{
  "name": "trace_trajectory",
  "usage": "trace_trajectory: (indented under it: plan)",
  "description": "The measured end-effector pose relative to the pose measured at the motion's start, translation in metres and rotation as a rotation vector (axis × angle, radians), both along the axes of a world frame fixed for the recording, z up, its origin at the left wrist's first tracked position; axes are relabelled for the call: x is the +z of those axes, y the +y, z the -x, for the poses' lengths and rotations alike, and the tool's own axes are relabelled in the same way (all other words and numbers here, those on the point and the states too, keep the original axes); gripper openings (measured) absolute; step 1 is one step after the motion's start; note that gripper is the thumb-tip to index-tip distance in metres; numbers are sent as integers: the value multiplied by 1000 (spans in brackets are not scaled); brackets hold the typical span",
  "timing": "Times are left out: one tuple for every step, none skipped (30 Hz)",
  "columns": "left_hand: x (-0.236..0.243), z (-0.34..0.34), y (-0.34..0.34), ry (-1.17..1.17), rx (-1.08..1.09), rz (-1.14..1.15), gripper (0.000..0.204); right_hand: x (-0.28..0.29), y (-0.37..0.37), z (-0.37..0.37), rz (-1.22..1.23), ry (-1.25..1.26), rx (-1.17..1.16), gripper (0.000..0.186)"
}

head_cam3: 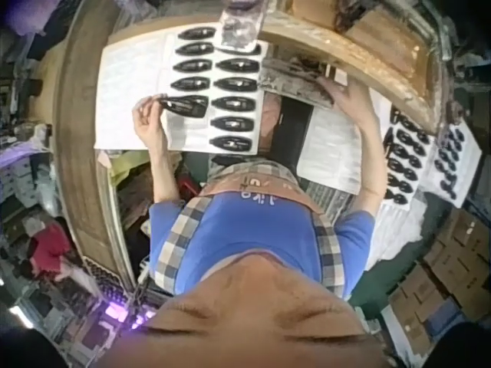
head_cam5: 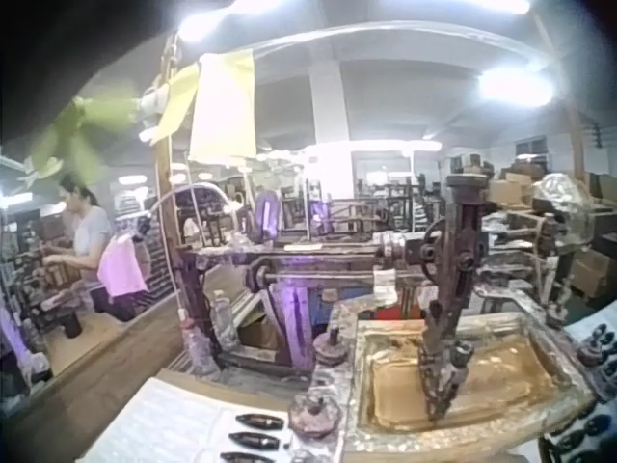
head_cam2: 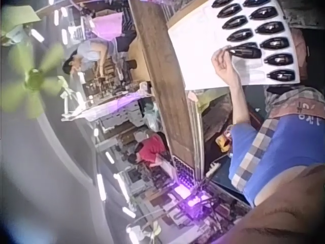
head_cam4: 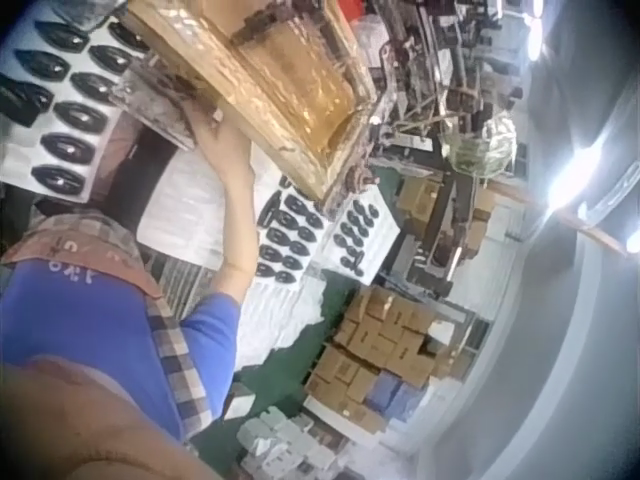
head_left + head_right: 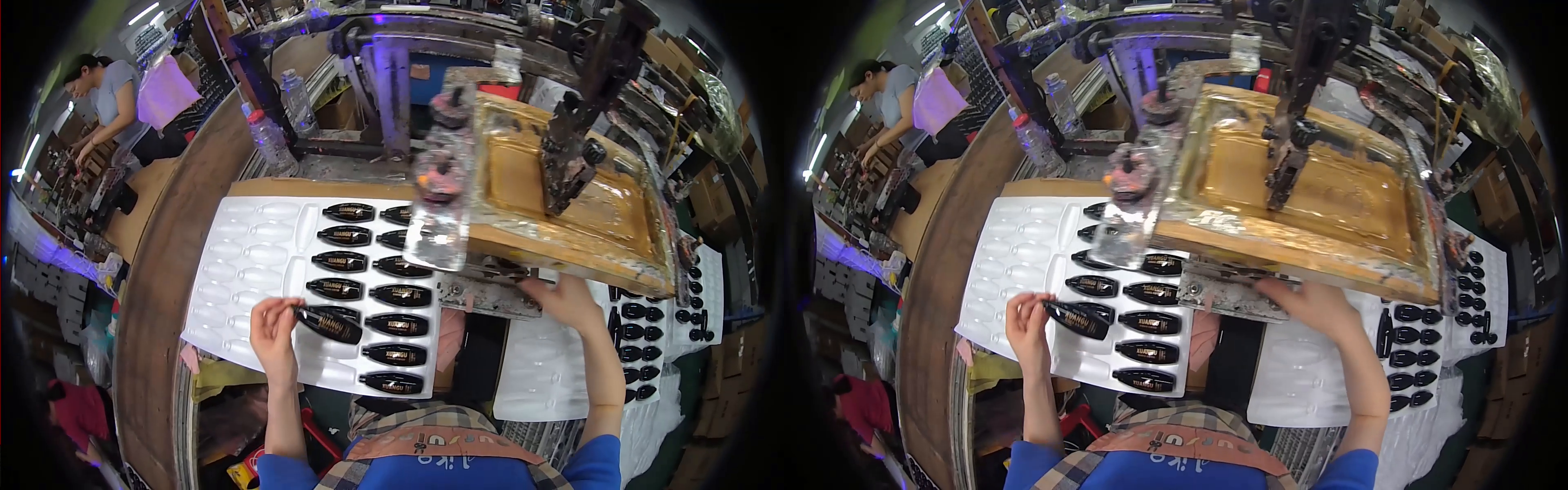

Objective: The recorder uses a screen printing machine to apply a gold-colored design to small black objects, then sorts them into a tray.

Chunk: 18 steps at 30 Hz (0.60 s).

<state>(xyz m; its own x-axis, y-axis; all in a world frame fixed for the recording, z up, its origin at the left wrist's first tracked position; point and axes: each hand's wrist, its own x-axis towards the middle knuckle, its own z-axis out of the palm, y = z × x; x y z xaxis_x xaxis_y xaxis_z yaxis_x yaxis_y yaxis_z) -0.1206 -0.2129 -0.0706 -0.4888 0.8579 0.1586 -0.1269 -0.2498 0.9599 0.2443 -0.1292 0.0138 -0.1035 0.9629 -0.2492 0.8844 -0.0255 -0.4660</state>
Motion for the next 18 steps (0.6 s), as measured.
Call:
trace_trajectory:
  plan:
    - [-7, 6, -14, -7, 41, 2, 17, -10, -3, -12, -197, 136, 4, 35]
    - [-13, 7, -22, -9, 46, 7, 17, -20, -6, -32, -398, 267, -6, 35]
    - [-19, 8, -28, -39, 77, 13, 17, -30, -3, -55, -393, 266, -5, 35]
    - [-25, 8, -31, -70, 105, 18, 18, -42, 1, -82, -429, 85, -56, 34]
    - [-30, 9, -36, -65, 114, 22, 18, -57, 8, -108, -462, -89, -99, 33]
    - [-37, 9, -38, -90, 131, 24, 17, -73, 15, -132, -495, -263, -141, 33]
    - [-43, 10, -40, -117, 149, 23, 17, -95, 24, -160, -495, -260, -133, 33]
    - [-47, 8, -40, -137, 166, 46, 16, -117, 30, -190, -562, -333, -121, 32]
    - [-52, 7, -40, -144, 169, 45, 16, -128, 32, -207, -630, -409, -105, 31]
    - [-55, 6, -42, -141, 176, 52, 16, -131, 32, -210, -633, -408, -94, 31]
    - [-58, 5, -44, -140, 185, 57, 15, -132, 31, -212, -627, -487, -97, 33]
    - [-61, 4, -45, -128, 190, 58, 15, -132, 30, -216, -622, -567, -102, 34]
    - [-64, 4, -45, -134, 199, 55, 15, -135, 29, -221, -628, -569, -94, 34]
    - [-67, 4, -45, -116, 195, 55, 14, -139, 27, -225, -562, -634, -151, 36]
    - [-69, 3, -45, -97, 189, 56, 14, -141, 25, -229, -495, -698, -210, 37]
    - [-69, 3, -46, -98, 194, 55, 14, -141, 23, -235, -475, -668, -161, 36]
    - [-69, 4, -45, -95, 185, 63, 13, -140, 22, -236, -475, -667, -161, 36]
    - [-70, 5, -45, -91, 176, 71, 13, -140, 20, -236, -558, -712, -138, 37]
